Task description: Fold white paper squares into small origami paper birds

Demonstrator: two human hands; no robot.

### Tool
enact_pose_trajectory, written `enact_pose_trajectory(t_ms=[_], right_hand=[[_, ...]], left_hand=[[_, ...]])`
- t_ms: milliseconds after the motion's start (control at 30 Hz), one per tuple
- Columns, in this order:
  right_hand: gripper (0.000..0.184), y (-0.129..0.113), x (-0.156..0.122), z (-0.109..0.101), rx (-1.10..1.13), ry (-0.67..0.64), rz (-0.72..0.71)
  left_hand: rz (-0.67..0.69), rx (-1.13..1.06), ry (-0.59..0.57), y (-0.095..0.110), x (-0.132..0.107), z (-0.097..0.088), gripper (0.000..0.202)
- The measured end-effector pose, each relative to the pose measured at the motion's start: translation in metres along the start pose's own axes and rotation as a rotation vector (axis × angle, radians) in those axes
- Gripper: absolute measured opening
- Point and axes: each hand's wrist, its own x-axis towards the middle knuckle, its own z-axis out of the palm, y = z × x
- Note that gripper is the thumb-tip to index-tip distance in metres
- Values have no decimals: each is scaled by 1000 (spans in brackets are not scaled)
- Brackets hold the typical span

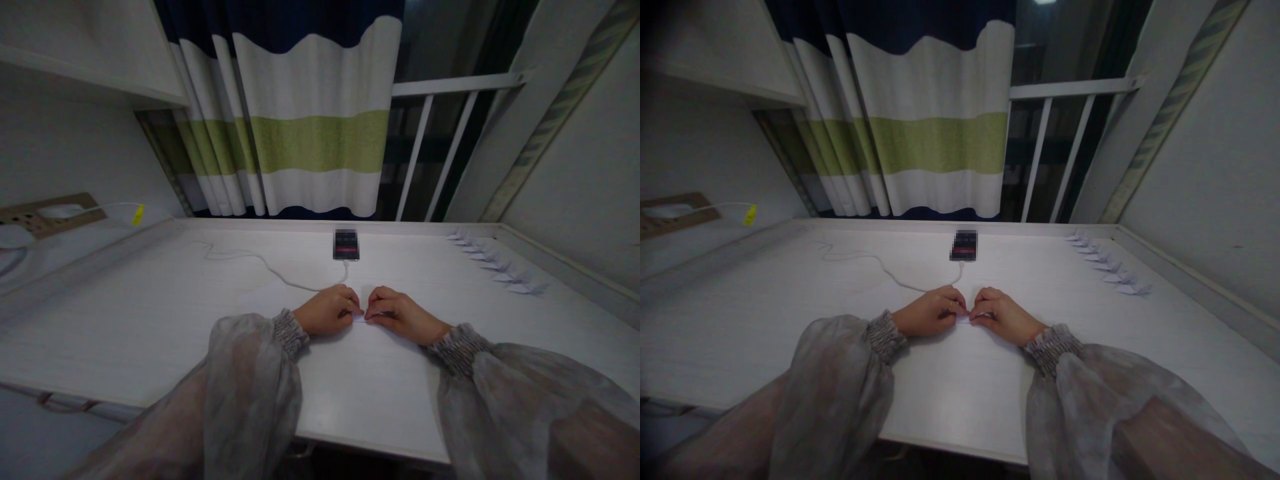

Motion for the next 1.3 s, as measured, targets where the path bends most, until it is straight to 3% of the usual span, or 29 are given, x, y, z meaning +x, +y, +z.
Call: enact_pose_trajectory(t_ms=[267, 467, 667, 1300], right_hand=[[15, -1, 0, -1, 6, -18, -24], [15, -1, 3, 2, -21, -37, -19], [14, -2, 5, 4, -39, -43, -9], [12, -4, 7, 10, -140, -4, 79]], left_hand=[[-14, -41, -18, 0, 2, -1, 18], [-185, -241, 71, -5, 8, 10, 14], [-224, -337, 64, -8, 9, 10, 13], [-130, -388, 54, -11, 9, 9, 11]])
